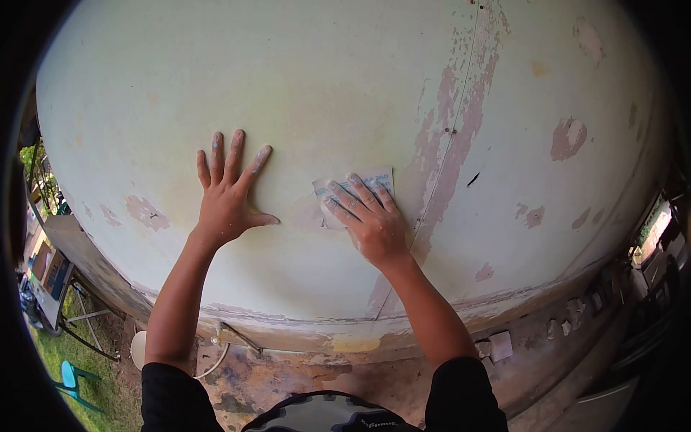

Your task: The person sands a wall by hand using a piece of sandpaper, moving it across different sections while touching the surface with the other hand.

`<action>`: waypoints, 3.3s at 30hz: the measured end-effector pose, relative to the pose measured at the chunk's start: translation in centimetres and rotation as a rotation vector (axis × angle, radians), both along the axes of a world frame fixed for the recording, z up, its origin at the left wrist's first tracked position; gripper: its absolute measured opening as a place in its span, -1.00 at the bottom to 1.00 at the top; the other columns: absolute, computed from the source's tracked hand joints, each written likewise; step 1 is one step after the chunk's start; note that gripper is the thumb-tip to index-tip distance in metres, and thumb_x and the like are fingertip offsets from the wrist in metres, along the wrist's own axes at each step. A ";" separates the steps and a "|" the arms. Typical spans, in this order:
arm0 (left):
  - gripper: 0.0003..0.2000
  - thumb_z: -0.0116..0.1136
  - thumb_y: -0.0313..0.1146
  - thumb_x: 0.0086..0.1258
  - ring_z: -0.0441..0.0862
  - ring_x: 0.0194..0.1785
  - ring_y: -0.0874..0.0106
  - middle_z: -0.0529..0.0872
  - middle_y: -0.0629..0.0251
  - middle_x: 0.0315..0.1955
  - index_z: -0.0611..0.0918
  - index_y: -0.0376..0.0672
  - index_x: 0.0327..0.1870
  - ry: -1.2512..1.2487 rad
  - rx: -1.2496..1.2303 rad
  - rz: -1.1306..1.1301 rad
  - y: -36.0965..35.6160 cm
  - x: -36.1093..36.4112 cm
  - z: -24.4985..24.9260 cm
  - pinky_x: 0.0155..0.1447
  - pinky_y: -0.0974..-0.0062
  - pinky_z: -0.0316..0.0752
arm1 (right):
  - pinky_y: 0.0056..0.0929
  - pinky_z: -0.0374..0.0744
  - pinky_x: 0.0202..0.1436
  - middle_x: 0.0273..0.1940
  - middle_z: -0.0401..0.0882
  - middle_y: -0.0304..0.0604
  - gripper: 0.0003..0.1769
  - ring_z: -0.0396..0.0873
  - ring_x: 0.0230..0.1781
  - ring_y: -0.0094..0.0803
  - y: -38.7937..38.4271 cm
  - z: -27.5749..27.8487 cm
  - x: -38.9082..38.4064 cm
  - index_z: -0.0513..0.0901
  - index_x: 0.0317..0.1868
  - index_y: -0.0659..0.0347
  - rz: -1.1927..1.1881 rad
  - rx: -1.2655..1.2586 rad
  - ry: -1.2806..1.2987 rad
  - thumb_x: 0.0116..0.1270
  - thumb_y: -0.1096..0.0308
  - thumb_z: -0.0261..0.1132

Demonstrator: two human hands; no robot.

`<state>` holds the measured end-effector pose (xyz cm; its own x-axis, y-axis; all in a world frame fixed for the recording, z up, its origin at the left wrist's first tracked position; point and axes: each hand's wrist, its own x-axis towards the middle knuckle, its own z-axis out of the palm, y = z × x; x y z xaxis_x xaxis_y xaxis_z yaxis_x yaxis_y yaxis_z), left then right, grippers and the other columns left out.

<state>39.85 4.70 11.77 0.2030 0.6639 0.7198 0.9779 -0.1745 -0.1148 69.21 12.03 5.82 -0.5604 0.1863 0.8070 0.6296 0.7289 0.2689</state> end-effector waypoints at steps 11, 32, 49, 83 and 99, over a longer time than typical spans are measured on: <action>0.35 0.78 0.15 -0.29 -0.40 0.82 -0.08 -0.15 0.13 0.81 0.25 0.36 0.74 0.002 0.008 -0.002 0.3 0.1 -0.5 0.72 -0.37 -0.46 | -0.02 0.35 0.54 0.27 0.80 -0.37 -0.64 0.63 0.42 -0.20 2.2 -7.2 2.4 0.88 0.12 -0.14 -0.130 0.212 0.071 0.41 0.37 0.30; 0.30 0.74 0.19 -0.29 -0.30 0.83 -0.04 -0.05 0.19 0.80 0.30 0.39 0.71 -0.006 0.041 -0.032 0.4 -0.2 -1.0 0.74 -0.31 -0.43 | 0.00 0.32 0.57 0.45 0.66 -0.34 -0.52 0.48 0.56 -0.19 1.3 -2.6 0.3 0.82 0.26 -0.23 -0.186 0.169 0.044 0.37 0.40 0.36; 0.29 0.73 0.20 -0.33 -0.27 0.83 -0.04 -0.02 0.19 0.79 0.36 0.36 0.69 0.033 0.086 -0.045 0.4 -0.5 -1.3 0.75 -0.29 -0.43 | -0.01 0.17 0.69 0.41 0.70 -0.35 -0.57 0.53 0.54 -0.20 2.3 -1.0 2.9 0.83 0.22 -0.35 -0.135 0.294 -0.191 0.52 0.34 0.21; 0.22 0.67 0.29 -0.23 -0.25 0.83 -0.02 0.05 0.21 0.78 0.37 0.38 0.68 0.092 0.078 0.001 0.0 -4.4 -1.9 0.74 -0.31 -0.54 | -0.16 0.48 0.60 0.45 0.64 -0.50 -0.63 0.47 0.58 -0.45 2.7 1.6 3.7 0.80 0.22 -0.21 0.076 0.249 -0.462 0.49 0.30 0.28; 0.23 0.72 0.19 -0.28 -0.22 0.83 0.01 0.06 0.28 0.78 0.38 0.44 0.67 0.073 0.032 -0.007 -0.5 -4.7 -2.0 0.75 -0.28 -0.47 | -0.13 0.47 0.55 0.40 0.70 -0.43 -0.59 0.55 0.51 -0.42 2.3 -2.5 7.8 0.80 0.24 -0.24 -0.055 0.212 -0.380 0.49 0.33 0.25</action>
